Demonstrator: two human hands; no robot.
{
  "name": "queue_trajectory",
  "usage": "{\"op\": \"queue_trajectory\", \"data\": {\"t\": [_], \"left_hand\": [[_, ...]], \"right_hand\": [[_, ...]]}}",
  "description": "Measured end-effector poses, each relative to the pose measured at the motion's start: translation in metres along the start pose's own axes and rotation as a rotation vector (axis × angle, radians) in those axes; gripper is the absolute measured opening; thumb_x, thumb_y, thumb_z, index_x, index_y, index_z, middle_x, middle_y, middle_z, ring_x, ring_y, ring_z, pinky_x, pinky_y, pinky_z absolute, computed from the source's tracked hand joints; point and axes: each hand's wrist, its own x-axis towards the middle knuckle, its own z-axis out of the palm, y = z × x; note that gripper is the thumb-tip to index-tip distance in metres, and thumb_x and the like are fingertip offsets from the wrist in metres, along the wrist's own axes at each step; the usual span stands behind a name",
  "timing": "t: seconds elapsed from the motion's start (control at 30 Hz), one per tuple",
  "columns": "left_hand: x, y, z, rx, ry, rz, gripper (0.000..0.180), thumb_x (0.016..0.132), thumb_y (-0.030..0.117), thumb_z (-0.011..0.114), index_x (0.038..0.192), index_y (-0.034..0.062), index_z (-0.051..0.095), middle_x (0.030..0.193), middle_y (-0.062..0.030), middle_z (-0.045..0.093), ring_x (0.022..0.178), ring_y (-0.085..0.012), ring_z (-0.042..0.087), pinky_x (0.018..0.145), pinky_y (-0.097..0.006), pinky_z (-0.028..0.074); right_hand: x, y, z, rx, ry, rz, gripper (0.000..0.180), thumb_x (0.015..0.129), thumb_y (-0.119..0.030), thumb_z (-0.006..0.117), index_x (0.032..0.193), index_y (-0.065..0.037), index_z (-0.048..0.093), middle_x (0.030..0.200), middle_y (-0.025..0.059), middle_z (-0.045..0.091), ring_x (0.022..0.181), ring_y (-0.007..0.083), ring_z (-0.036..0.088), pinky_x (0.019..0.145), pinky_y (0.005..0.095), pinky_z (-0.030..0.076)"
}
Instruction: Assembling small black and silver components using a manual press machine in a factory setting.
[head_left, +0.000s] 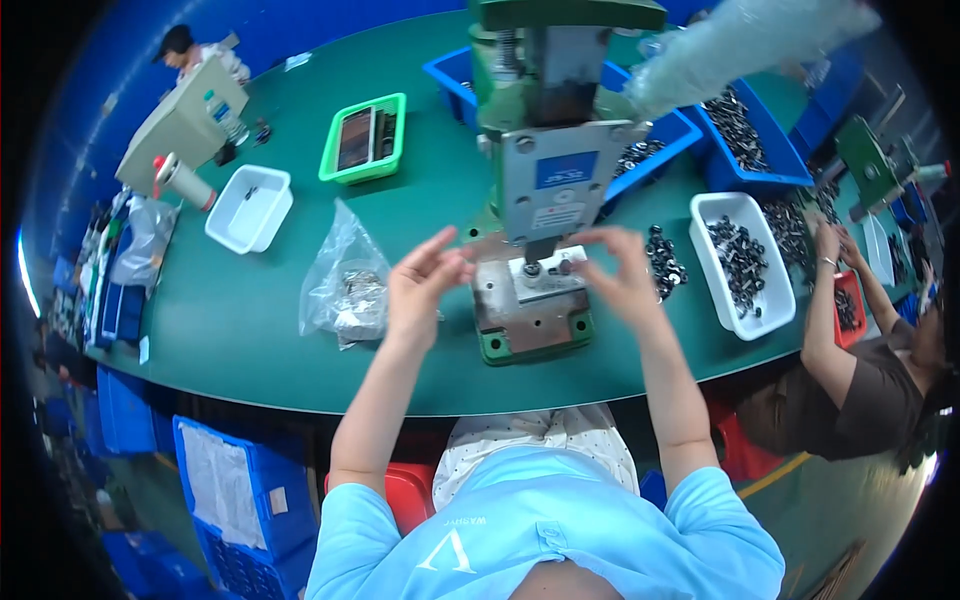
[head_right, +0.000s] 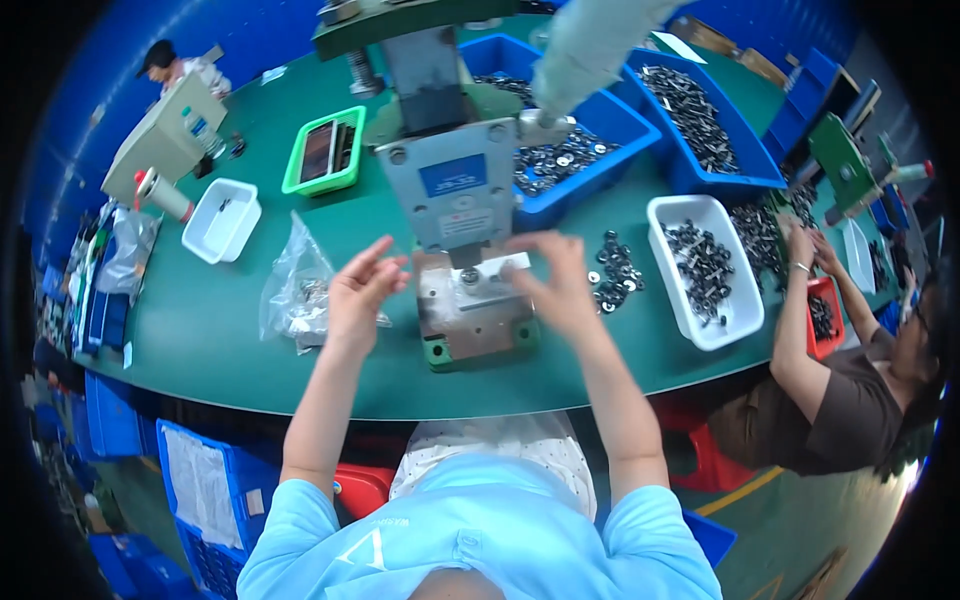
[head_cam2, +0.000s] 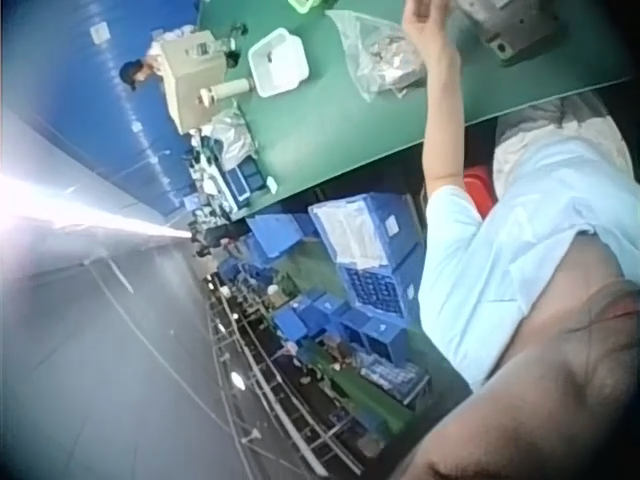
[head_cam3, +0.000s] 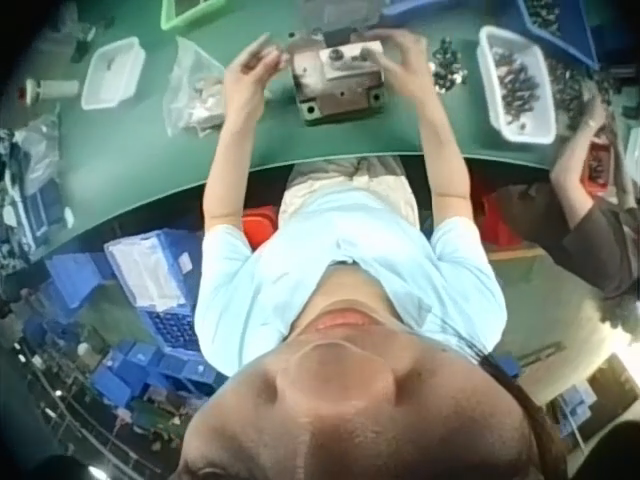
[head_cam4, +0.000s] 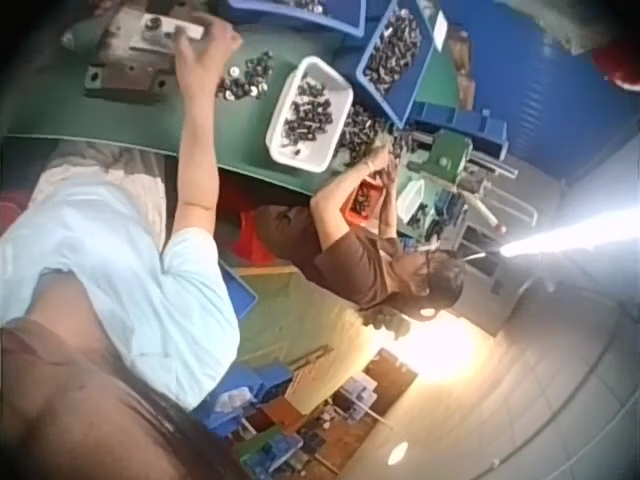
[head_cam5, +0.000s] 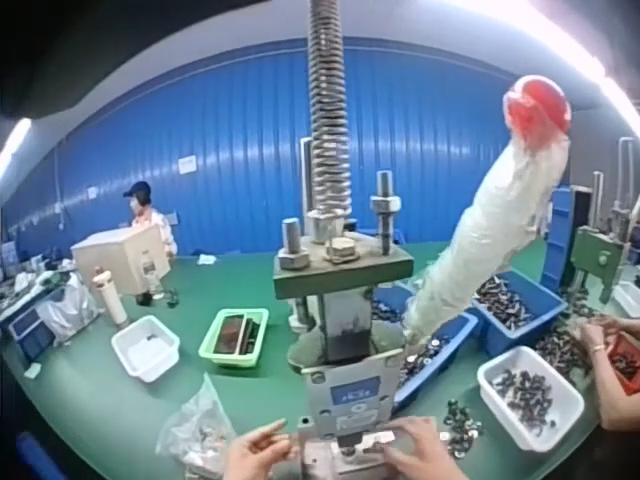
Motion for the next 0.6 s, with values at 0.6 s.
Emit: {"op": "queue_trajectory", "data": {"t": [0.6], "left_hand": [[-0.014, -0.04, 0.061, -0.078, 0.019, 0.009, 0.014, 0.081, 0.005, 0.065, 0.092, -0.0034, 0.062, 0.088, -0.0095, 0.066, 0.08, -0.0136, 0.063, 0.073, -0.025, 0.05]], "right_hand": [[-0.032, 0.104, -0.092, -0.822, 0.27, 0.089, 0.008, 0.076, -0.016, 0.067, 0.081, -0.01, 0.068, 0.08, 0.003, 0.062, 0.083, 0.0236, 0.051, 0.076, 0.0362, 0.039]]}}
